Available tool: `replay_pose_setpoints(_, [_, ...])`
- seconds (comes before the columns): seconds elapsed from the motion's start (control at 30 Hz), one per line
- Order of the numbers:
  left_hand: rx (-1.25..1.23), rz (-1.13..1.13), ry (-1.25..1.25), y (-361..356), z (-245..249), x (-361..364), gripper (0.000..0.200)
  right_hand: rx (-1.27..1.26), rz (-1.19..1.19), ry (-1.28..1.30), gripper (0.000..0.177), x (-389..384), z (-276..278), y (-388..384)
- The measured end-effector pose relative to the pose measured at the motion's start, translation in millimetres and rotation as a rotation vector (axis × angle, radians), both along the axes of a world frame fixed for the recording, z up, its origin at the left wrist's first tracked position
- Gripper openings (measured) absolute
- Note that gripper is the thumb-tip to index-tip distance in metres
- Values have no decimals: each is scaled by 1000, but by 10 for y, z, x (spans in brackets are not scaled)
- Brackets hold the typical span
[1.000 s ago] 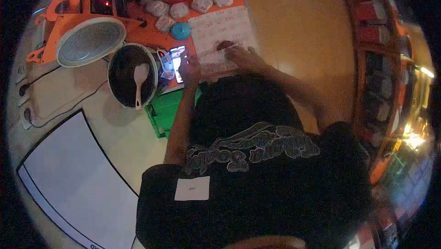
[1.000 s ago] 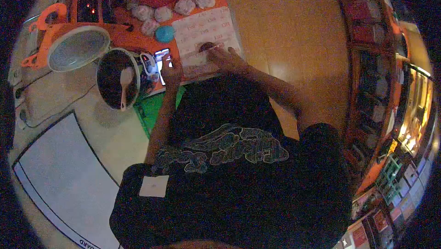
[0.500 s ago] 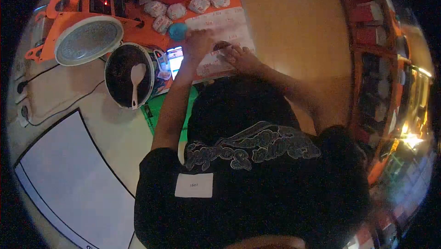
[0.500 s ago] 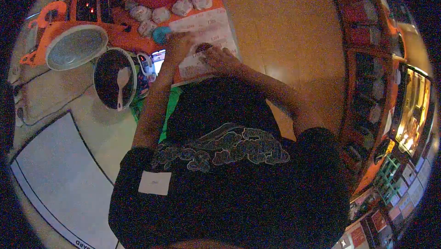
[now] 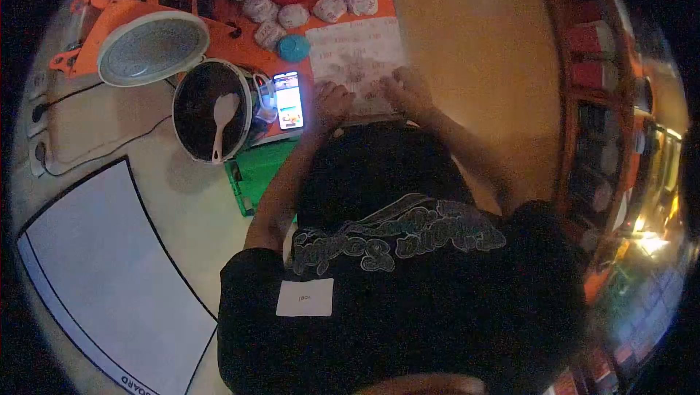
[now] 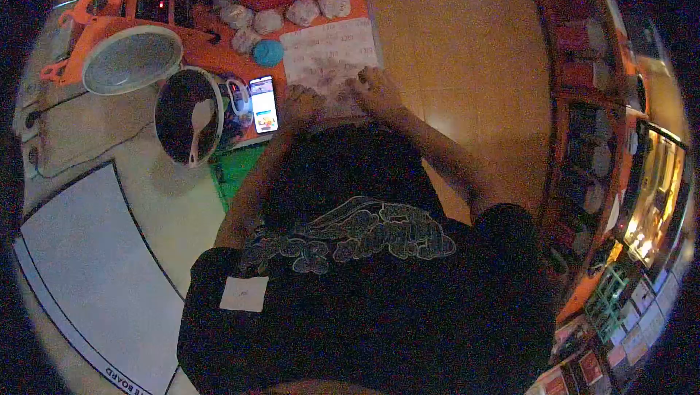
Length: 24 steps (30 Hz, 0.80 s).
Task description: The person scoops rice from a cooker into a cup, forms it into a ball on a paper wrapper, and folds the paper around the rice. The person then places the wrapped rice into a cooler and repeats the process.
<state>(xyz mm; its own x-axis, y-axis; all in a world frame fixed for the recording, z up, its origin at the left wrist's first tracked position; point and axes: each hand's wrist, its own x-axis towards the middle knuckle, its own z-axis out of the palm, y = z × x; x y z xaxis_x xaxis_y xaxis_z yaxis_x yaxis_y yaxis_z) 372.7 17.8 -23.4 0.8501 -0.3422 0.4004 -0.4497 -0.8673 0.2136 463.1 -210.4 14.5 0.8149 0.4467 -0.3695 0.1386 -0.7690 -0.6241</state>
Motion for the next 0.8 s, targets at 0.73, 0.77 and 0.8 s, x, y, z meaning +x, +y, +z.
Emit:
replay_pose_setpoints(0.73, [-177, 437, 156, 272, -127, -259, 26, 54, 942, -424, 30, 300, -554, 483])
replay_pose_setpoints(0.77, [-286, 807, 245, 272, -94, -304, 28, 90, 962, -448, 31, 279, -571, 446])
replay_pose_setpoints(0.8, [-437, 852, 331, 262, -42, -313, 33, 90, 970, -443, 31, 281, -676, 440])
